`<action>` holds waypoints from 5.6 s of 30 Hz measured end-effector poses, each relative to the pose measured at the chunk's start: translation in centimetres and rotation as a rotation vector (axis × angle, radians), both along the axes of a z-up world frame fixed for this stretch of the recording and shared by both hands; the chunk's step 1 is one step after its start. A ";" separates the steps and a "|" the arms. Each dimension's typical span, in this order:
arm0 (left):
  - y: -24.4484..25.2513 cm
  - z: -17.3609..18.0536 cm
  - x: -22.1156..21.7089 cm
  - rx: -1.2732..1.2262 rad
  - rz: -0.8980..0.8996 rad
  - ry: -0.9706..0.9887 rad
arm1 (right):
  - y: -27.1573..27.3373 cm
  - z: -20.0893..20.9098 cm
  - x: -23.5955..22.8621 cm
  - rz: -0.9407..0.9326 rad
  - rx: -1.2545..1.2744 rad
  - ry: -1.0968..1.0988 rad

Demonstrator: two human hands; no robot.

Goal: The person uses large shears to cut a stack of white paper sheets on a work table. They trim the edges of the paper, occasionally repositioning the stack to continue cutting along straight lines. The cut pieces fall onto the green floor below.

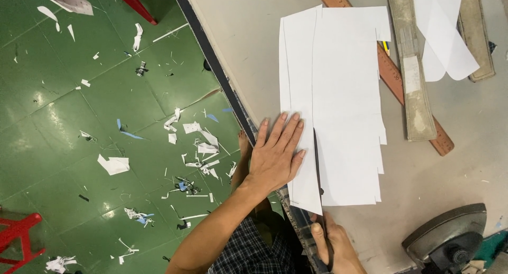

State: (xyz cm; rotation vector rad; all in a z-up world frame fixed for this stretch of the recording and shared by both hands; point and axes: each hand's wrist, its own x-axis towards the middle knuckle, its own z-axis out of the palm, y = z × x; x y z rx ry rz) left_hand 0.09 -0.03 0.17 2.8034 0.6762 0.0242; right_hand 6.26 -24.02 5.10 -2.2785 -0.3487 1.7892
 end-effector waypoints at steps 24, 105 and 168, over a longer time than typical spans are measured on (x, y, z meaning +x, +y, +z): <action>-0.6 3.1 -1.5 0.033 -0.019 -0.249 | -9.2 1.1 -3.3 -0.263 0.152 0.228; -0.4 0.1 -0.1 0.011 -0.096 0.043 | -2.6 2.8 0.9 -0.171 0.206 0.258; 4.3 0.1 2.9 0.009 -0.134 0.044 | -1.9 0.6 0.1 0.003 0.065 0.036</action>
